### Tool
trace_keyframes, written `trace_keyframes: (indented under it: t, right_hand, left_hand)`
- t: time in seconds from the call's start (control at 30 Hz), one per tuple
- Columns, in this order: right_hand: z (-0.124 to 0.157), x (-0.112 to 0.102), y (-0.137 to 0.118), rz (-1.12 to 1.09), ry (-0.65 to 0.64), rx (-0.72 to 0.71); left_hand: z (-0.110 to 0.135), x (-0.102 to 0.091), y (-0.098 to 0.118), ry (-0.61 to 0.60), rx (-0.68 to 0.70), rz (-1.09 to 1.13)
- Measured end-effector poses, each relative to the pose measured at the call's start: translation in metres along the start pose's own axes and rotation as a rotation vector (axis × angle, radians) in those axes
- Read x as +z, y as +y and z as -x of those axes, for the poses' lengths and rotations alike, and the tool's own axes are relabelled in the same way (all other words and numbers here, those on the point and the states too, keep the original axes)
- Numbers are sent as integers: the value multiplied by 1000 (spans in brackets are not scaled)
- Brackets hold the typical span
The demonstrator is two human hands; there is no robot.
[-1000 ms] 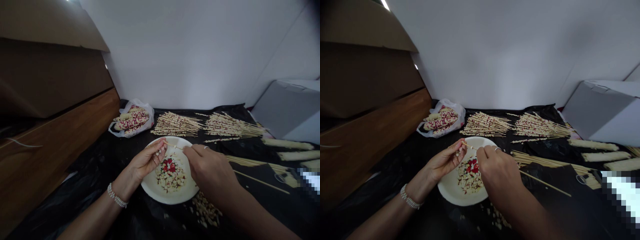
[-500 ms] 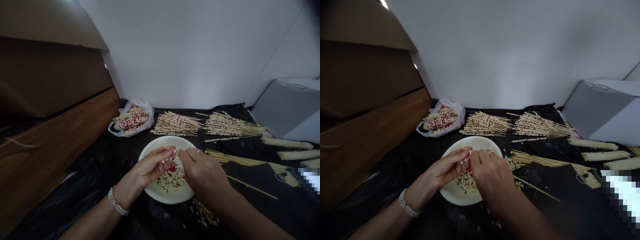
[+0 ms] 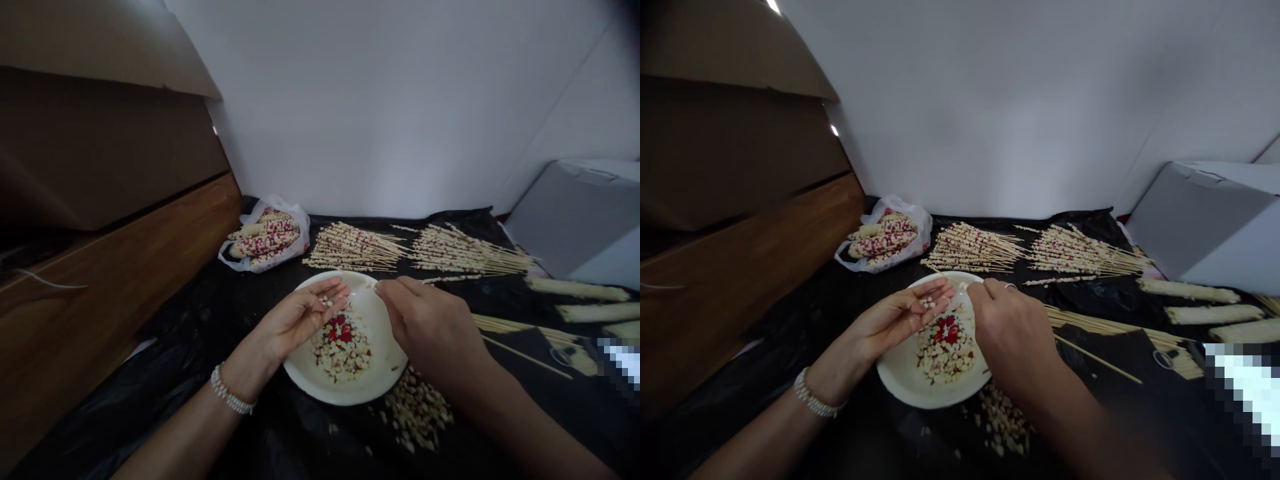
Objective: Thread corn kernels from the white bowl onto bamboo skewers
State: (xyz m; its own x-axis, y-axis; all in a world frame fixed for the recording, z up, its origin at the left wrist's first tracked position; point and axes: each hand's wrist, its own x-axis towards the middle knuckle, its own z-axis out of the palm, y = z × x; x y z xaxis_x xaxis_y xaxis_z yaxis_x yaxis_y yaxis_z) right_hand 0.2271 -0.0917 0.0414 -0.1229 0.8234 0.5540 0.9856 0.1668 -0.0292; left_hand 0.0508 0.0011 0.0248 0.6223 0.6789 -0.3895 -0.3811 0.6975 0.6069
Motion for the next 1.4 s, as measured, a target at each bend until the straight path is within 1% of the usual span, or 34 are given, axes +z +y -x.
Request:
trace_keyframes:
  t: [0.1, 0.23, 0.37, 0.57, 0.73, 0.87, 1.1, 1.4]
  right_hand:
    - [1, 1, 3, -4, 2, -4]
    - [2, 2, 4, -27, -11, -14]
    - [2, -1, 5, -56, -33, -9]
    - [0, -3, 6, -100, -84, 25]
    - [0, -4, 5, -102, -139, 35]
    - [0, -4, 4, -129, -179, 28]
    - [1, -2, 4, -111, -145, -3]
    - [2, -1, 4, -83, -148, -12]
  left_hand:
    - [-2, -3, -2, 9, 6, -63]
    - [-4, -5, -5, -9, 60, -101]
    - [-4, -6, -7, 33, 80, -144]
    - [-3, -5, -6, 3, 75, -137]
    - [-4, -4, -7, 48, 115, -128]
    - [-5, -4, -7, 47, 150, -123]
    - [-9, -9, -7, 102, 153, -30]
    - [-9, -10, -8, 33, 204, -78]
